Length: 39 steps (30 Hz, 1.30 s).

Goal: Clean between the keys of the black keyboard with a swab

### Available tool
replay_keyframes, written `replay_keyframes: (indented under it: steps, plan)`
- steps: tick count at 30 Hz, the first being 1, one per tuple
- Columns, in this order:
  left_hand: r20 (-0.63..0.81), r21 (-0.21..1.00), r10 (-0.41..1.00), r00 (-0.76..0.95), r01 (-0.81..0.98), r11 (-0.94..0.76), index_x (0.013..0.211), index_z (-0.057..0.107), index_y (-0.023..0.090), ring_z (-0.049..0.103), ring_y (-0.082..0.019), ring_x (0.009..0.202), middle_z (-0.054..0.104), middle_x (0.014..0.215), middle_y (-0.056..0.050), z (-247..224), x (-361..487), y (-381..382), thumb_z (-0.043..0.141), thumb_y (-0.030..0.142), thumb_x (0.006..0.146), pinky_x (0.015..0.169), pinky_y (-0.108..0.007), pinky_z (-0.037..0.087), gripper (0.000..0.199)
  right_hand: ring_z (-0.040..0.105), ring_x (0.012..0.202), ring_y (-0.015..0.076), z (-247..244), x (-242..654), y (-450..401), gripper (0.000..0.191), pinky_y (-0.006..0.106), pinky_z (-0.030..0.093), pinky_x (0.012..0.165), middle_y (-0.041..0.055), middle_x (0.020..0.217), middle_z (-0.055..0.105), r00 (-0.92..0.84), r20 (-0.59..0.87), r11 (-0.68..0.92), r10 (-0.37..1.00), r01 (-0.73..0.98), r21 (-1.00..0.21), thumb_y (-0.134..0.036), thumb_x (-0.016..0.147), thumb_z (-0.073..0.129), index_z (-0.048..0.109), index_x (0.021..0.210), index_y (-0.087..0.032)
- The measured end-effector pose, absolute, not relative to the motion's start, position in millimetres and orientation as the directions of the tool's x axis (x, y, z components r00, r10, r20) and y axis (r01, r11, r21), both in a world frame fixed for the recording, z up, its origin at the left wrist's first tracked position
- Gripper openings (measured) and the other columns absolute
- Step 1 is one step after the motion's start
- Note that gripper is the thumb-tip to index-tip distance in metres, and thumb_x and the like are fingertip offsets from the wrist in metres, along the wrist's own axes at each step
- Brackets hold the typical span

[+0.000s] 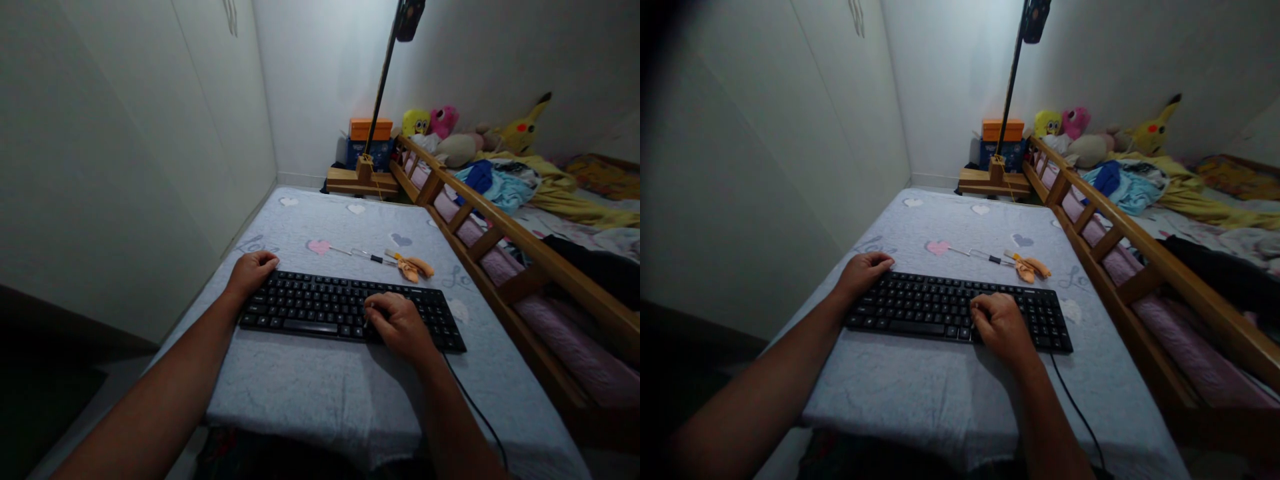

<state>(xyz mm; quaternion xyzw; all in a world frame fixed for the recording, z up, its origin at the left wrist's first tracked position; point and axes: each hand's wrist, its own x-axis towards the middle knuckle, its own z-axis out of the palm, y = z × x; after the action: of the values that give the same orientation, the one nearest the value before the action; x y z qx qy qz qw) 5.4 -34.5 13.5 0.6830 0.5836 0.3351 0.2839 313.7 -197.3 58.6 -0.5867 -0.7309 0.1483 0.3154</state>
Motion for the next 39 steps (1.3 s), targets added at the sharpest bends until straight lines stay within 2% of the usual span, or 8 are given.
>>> replay_keyframes:
  steps: [7,16,24,39]
  plan:
    - [0.113,0.776,0.99,0.081,0.615,-0.139,0.078,0.072,0.017,0.064,-0.02,0.072,0.073,0.076,-0.004,16,7,-36,0.058,0.048,0.072,0.071,-0.03,0.047,0.034,0.063,0.08,0.02,46,315,-198,0.013,0.035,0.044,0.08,0.0029,0.082,0.071,-0.023,0.376,0.271,0.926,0.734,-0.623,-0.02,0.085,0.056,0.068,0.083,-0.023]
    - [0.126,0.777,0.989,0.083,0.612,-0.15,0.078,0.072,0.018,0.065,-0.02,0.071,0.073,0.076,-0.003,15,6,-35,0.058,0.047,0.071,0.071,-0.03,0.048,0.032,0.063,0.081,0.0203,44,314,-200,0.012,0.036,0.044,0.081,0.0028,0.081,0.071,0.002,0.384,0.271,0.923,0.706,-0.654,-0.019,0.085,0.056,0.067,0.081,-0.023]
    - [0.125,0.778,0.988,0.089,0.61,-0.153,0.077,0.072,0.018,0.065,-0.021,0.072,0.073,0.076,-0.004,15,6,-35,0.058,0.047,0.072,0.072,-0.031,0.048,0.033,0.061,0.075,0.0183,46,311,-204,0.013,0.034,0.043,0.079,0.0014,0.075,0.068,-0.046,0.39,0.306,0.92,0.705,-0.64,-0.017,0.083,0.055,0.066,0.078,-0.022]
    - [0.134,0.766,0.987,0.09,0.622,-0.161,0.08,0.072,0.017,0.065,-0.021,0.074,0.073,0.077,-0.003,15,6,-35,0.058,0.047,0.071,0.073,-0.03,0.047,0.034,0.063,0.083,0.0208,39,313,-201,0.013,0.036,0.045,0.082,0.0043,0.083,0.07,0.038,0.381,0.258,0.924,0.675,-0.691,-0.023,0.088,0.057,0.069,0.083,-0.022]
